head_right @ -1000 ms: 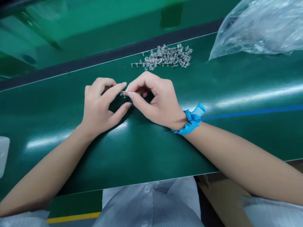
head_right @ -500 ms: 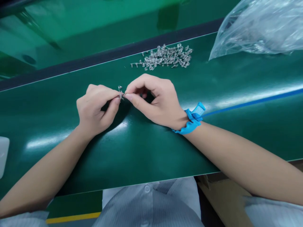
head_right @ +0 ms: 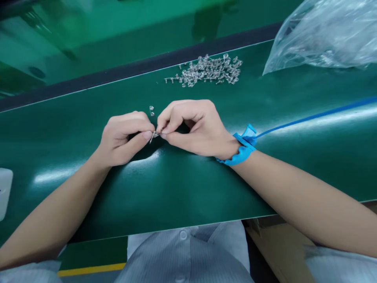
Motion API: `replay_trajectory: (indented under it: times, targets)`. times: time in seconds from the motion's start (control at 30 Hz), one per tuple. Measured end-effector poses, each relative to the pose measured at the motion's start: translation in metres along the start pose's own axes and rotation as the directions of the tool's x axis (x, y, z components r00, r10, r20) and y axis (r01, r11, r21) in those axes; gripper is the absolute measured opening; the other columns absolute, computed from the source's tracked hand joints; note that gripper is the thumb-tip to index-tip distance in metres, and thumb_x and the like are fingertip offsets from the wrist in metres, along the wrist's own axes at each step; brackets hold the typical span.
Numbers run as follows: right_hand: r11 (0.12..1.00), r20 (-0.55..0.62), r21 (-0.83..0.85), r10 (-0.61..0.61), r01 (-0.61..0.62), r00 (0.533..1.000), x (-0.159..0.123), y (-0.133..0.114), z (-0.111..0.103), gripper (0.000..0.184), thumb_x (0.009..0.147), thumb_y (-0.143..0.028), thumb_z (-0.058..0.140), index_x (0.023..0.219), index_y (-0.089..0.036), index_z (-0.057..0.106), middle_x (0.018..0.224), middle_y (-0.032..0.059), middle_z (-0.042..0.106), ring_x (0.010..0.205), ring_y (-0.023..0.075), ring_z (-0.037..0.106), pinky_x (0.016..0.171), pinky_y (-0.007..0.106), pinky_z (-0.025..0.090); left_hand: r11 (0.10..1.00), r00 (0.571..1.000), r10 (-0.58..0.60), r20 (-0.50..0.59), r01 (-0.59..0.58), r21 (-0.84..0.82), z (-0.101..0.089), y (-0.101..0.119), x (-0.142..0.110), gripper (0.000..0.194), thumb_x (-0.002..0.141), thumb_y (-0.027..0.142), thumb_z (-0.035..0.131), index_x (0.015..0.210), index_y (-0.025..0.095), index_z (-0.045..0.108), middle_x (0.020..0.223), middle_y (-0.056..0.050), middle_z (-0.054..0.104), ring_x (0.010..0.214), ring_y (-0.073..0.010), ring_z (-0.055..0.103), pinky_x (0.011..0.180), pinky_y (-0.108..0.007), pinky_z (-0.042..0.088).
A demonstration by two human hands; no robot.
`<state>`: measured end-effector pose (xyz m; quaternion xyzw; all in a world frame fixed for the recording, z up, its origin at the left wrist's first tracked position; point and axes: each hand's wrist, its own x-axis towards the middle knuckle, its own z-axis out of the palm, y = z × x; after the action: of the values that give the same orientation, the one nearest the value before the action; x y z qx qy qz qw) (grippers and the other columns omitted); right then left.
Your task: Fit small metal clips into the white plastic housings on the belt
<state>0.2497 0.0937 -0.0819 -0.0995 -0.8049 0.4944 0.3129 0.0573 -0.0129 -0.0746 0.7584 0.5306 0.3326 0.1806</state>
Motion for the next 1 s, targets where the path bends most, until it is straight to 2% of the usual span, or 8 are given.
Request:
replay_trajectory:
  times: [0.1, 0.17, 0.23, 0.37, 0.6, 0.73, 0.87, 1.0]
  targets:
    - [0.979, -0.031, -0.173, -0.118, 0.111, 0.992, 0.000, 0.002, 0.000, 0.023, 0.092, -0.035, 0.072, 0.071, -0.029, 0.066, 0.087, -0.0016, 0.076, 0.076, 0.0186, 0.071, 0.068, 0.038, 0.060, 0.995, 0.999, -0.042, 0.016, 0.043, -0.095, -0.002, -0.002, 0.001, 0.041, 0.101, 0.049, 0.043, 0.075, 0.022, 0.061, 0.066, -0.003, 0.061, 0.061, -0.0141, 0.053, 0.063, -0.033, 0.044]
    - [0.904, -0.052, -0.322, -0.314, 0.282, 0.948, 0.000, 0.004, -0.001, 0.021, 0.093, -0.026, 0.070, 0.072, -0.028, 0.068, 0.088, -0.0029, 0.078, 0.075, 0.0182, 0.072, 0.067, 0.038, 0.059, 0.988, 0.997, -0.071, 0.017, 0.073, -0.136, -0.003, -0.004, 0.002, 0.044, 0.101, 0.050, 0.044, 0.071, 0.021, 0.057, 0.065, -0.003, 0.060, 0.060, -0.0138, 0.053, 0.062, -0.032, 0.044]
    - [0.811, 0.025, -0.435, -0.423, 0.391, 0.906, 0.000, 0.002, -0.005, 0.019, 0.091, -0.021, 0.070, 0.074, -0.028, 0.070, 0.089, -0.0031, 0.078, 0.075, 0.0187, 0.073, 0.065, 0.039, 0.057, 0.985, 0.996, -0.080, 0.030, 0.084, -0.150, -0.003, -0.005, 0.002, 0.046, 0.101, 0.049, 0.044, 0.066, 0.021, 0.053, 0.063, -0.003, 0.058, 0.060, -0.0133, 0.052, 0.063, -0.031, 0.044]
    - [0.801, 0.268, -0.421, -0.339, 0.426, 0.902, -0.001, -0.006, -0.016, 0.010, 0.092, -0.026, 0.069, 0.086, -0.031, 0.075, 0.099, -0.0024, 0.078, 0.078, 0.0190, 0.072, 0.059, 0.037, 0.058, 0.984, 0.997, -0.065, 0.042, 0.071, -0.163, -0.003, -0.006, 0.000, 0.049, 0.103, 0.043, 0.042, 0.060, 0.019, 0.047, 0.060, -0.002, 0.058, 0.059, -0.0125, 0.052, 0.065, -0.031, 0.043]
    - [0.659, 0.387, -0.460, -0.454, 0.594, 0.803, 0.000, -0.002, -0.012, 0.016, 0.098, -0.024, 0.057, 0.093, -0.029, 0.072, 0.101, -0.0004, 0.075, 0.087, 0.0169, 0.070, 0.060, 0.034, 0.056, 0.990, 0.996, -0.086, 0.020, 0.088, -0.113, -0.001, -0.004, 0.000, 0.050, 0.103, 0.033, 0.038, 0.056, 0.019, 0.044, 0.053, 0.001, 0.053, 0.056, -0.0110, 0.048, 0.063, -0.029, 0.040]
    - [0.565, 0.279, -0.550, -0.570, 0.615, 0.773, 0.001, 0.008, -0.005, 0.016, 0.097, -0.018, 0.060, 0.086, -0.026, 0.068, 0.097, -0.0010, 0.074, 0.083, 0.0143, 0.068, 0.061, 0.033, 0.050, 0.989, 0.994, -0.106, 0.008, 0.106, -0.107, -0.002, -0.003, 0.002, 0.045, 0.103, 0.032, 0.040, 0.060, 0.019, 0.043, 0.057, 0.002, 0.051, 0.057, -0.0102, 0.045, 0.061, -0.028, 0.038]
    - [0.527, 0.112, -0.584, -0.701, 0.617, 0.705, 0.001, 0.010, 0.000, 0.013, 0.095, -0.014, 0.063, 0.092, -0.024, 0.069, 0.098, 0.0006, 0.074, 0.083, 0.0150, 0.068, 0.067, 0.033, 0.049, 0.981, 0.996, -0.090, -0.028, 0.084, -0.174, -0.002, -0.003, 0.002, 0.040, 0.103, 0.037, 0.043, 0.069, 0.018, 0.051, 0.067, 0.001, 0.054, 0.064, -0.0105, 0.051, 0.066, -0.027, 0.042]
    - [0.525, 0.099, -0.634, -0.673, 0.568, 0.733, -0.001, 0.003, 0.007, 0.010, 0.096, -0.015, 0.061, 0.100, -0.022, 0.068, 0.100, 0.0028, 0.074, 0.088, 0.0169, 0.068, 0.076, 0.034, 0.052, 0.980, 0.993, -0.090, -0.074, 0.075, -0.182, 0.000, -0.005, 0.002, 0.041, 0.104, 0.040, 0.042, 0.071, 0.018, 0.051, 0.068, 0.001, 0.054, 0.066, -0.0106, 0.051, 0.068, -0.026, 0.043]
